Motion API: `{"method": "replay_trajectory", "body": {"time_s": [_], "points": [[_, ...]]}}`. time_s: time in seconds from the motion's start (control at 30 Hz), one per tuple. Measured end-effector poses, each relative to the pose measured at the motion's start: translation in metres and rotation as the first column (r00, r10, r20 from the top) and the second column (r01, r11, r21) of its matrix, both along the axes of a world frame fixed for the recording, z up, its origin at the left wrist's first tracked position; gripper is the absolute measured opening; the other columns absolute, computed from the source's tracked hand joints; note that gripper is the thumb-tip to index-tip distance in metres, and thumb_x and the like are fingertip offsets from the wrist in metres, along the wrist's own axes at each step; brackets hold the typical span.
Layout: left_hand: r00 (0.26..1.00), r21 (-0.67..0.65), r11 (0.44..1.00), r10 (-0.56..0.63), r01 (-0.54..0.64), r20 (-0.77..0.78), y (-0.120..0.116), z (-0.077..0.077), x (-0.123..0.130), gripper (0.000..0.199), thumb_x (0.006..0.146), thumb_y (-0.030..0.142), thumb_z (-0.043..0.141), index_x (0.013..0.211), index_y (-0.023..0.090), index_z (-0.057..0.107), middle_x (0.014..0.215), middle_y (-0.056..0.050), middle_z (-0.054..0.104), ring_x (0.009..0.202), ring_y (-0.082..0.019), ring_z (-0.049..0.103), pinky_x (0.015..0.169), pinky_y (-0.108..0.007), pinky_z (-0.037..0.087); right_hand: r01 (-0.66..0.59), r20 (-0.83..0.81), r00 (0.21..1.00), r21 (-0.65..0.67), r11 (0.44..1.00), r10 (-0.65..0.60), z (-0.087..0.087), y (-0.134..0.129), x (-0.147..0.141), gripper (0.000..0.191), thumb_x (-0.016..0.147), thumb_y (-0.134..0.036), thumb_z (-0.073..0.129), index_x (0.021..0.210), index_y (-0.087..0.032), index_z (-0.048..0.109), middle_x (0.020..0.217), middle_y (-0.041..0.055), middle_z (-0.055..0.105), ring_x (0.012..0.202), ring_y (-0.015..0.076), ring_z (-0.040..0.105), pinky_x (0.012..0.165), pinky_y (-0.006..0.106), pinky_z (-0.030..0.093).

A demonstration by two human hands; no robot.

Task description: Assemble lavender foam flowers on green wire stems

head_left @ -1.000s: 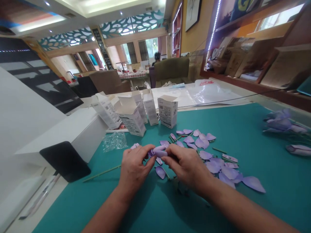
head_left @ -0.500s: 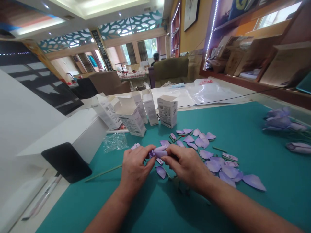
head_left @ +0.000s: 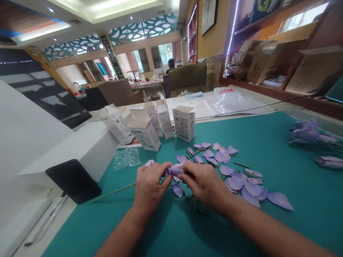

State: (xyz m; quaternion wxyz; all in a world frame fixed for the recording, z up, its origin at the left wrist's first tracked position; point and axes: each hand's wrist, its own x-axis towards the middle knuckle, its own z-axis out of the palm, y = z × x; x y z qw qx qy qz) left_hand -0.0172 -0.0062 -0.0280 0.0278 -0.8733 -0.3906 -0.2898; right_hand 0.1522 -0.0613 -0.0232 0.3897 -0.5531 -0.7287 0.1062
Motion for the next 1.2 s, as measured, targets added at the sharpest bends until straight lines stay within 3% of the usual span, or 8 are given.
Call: {"method": "replay_trajectory", "body": {"time_s": [0.23,0.4,0.5,0.6,0.67,0.7,0.9,1.2], "points": [[0.999,0.023,1.0,0.013,-0.012,-0.031,0.0,0.001,0.001,0.018,0.084,0.024,0.053,0.097,0.024,0.066,0.079,0.001,0.07,0.073,-0.016,0.063,0.073,-0.033,0.034,0.012,0.023,1.0,0.032,0.999,-0.013,-0.007,0.001,-0.003,0.016,0.089,-0.021,0.051,0.074,-0.018,0.056,0.066,-0.0003,0.059,0.058,0.0119,0.051,0.054,0.023,0.031],[1.0,0.028,1.0,-0.007,0.007,-0.012,0.002,0.003,-0.002,0.019,0.084,0.028,0.051,0.098,0.025,0.064,0.077,0.001,0.069,0.069,-0.017,0.062,0.069,-0.032,0.037,-0.015,-0.083,0.996,-0.033,0.999,0.012,0.009,0.004,0.012,0.013,0.086,-0.027,0.058,0.077,-0.019,0.062,0.065,-0.0018,0.062,0.058,0.0109,0.053,0.055,0.022,0.035],[1.0,0.015,1.0,0.006,-0.006,-0.006,0.004,0.006,-0.005,0.02,0.086,0.033,0.05,0.099,0.028,0.064,0.075,0.001,0.068,0.065,-0.017,0.06,0.066,-0.031,0.037,0.138,-0.105,0.984,-0.063,0.988,-0.144,0.023,0.011,0.048,0.02,0.089,-0.03,0.052,0.078,-0.019,0.064,0.064,-0.0015,0.063,0.057,0.0109,0.053,0.055,0.022,0.036],[1.0,-0.003,1.0,0.012,-0.012,-0.005,0.005,0.008,-0.007,0.021,0.087,0.036,0.048,0.098,0.028,0.065,0.075,0.0,0.068,0.064,-0.018,0.059,0.064,-0.031,0.037,0.374,0.191,0.92,-0.17,0.912,-0.342,0.024,0.02,0.093,0.014,0.085,-0.025,0.055,0.082,-0.021,0.068,0.072,0.0008,0.068,0.064,0.0141,0.058,0.058,0.024,0.037],[1.0,-0.015,1.0,0.004,-0.004,-0.003,0.006,0.009,-0.008,0.022,0.087,0.038,0.048,0.097,0.028,0.065,0.072,0.001,0.067,0.062,-0.018,0.058,0.063,-0.031,0.037,0.495,0.435,0.829,-0.279,0.823,-0.351,0.017,0.025,0.119,0.016,0.081,-0.021,0.056,0.085,-0.024,0.071,0.082,0.0021,0.072,0.075,0.017,0.061,0.06,0.025,0.037],[1.0,-0.021,1.0,0.0,0.0,-0.003,0.006,0.01,-0.008,0.022,0.087,0.038,0.048,0.097,0.028,0.065,0.07,0.001,0.067,0.061,-0.018,0.057,0.062,-0.03,0.038,0.525,0.476,0.806,-0.3,0.797,-0.352,0.013,0.027,0.129,0.017,0.079,-0.02,0.057,0.084,-0.024,0.072,0.083,0.0031,0.072,0.077,0.0186,0.062,0.06,0.026,0.037],[1.0,-0.019,1.0,-0.021,0.021,0.008,0.008,0.008,-0.008,0.023,0.086,0.039,0.047,0.096,0.029,0.065,0.07,0.001,0.067,0.058,-0.017,0.057,0.06,-0.029,0.038,0.66,0.549,0.708,-0.29,0.693,-0.445,-0.015,0.033,0.164,0.029,0.083,-0.019,0.047,0.099,-0.021,0.072,0.101,0.0104,0.071,0.092,0.0241,0.063,0.066,0.029,0.04],[0.999,-0.034,0.999,-0.033,0.033,-0.018,0.01,0.004,-0.008,0.022,0.086,0.038,0.049,0.099,0.03,0.065,0.076,0.001,0.069,0.061,-0.017,0.057,0.061,-0.029,0.039,0.622,0.549,0.725,-0.261,0.739,-0.416,-0.048,0.04,0.171,0.041,0.09,-0.019,0.042,0.129,-0.017,0.055,0.125,0.0147,0.057,0.108,0.0248,0.054,0.087,0.031,0.038]]}}
